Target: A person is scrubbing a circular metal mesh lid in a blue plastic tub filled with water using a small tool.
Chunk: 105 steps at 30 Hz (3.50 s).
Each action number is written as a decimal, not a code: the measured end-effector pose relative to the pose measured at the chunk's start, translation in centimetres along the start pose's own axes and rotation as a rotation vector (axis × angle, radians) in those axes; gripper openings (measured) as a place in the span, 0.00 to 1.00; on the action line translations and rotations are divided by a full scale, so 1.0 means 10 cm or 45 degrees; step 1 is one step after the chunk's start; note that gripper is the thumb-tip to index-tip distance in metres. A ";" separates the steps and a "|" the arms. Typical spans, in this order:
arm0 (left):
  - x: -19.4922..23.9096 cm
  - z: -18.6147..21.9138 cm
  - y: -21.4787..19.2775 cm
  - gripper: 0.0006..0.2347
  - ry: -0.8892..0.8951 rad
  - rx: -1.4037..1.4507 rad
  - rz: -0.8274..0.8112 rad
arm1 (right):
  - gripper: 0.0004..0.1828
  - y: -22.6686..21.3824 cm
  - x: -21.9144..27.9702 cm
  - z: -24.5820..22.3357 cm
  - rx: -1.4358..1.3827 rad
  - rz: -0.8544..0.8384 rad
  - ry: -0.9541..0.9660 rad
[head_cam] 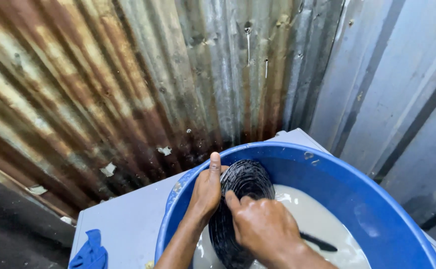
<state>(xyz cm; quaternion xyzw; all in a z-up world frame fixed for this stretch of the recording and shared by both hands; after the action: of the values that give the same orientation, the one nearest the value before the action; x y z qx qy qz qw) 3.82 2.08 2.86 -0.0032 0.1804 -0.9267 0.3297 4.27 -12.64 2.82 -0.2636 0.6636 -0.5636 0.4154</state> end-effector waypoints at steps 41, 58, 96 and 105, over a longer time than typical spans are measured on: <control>0.24 -0.61 0.16 0.13 -0.515 0.599 -0.035 | 0.17 0.99 -0.09 1.50 -0.612 -0.536 0.581; -0.16 -0.99 0.23 0.17 -0.632 -0.642 0.091 | 0.22 1.52 -0.14 1.37 -0.556 -0.661 0.470; -0.30 -0.49 0.25 0.19 -0.112 -0.560 -0.131 | 0.21 0.90 -0.13 0.73 0.024 -0.013 0.119; -0.24 -0.43 0.23 0.17 -0.096 -0.591 -0.136 | 0.18 0.87 -0.18 0.74 0.092 -0.058 0.156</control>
<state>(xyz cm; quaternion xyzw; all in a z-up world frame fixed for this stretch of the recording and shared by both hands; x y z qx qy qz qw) 6.54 3.32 -1.62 -0.1231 0.3758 -0.8757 0.2770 12.56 -13.12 -5.31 -0.2284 0.6609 -0.6115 0.3703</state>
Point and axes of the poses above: each hand's wrist, its own x-axis away from the middle knuckle, its own y-axis out of the palm, z = x × y, the point moved 6 cm from there along -x, towards the middle knuckle, and after that the axes turned 8 degrees about z, right-handed, at the moved point
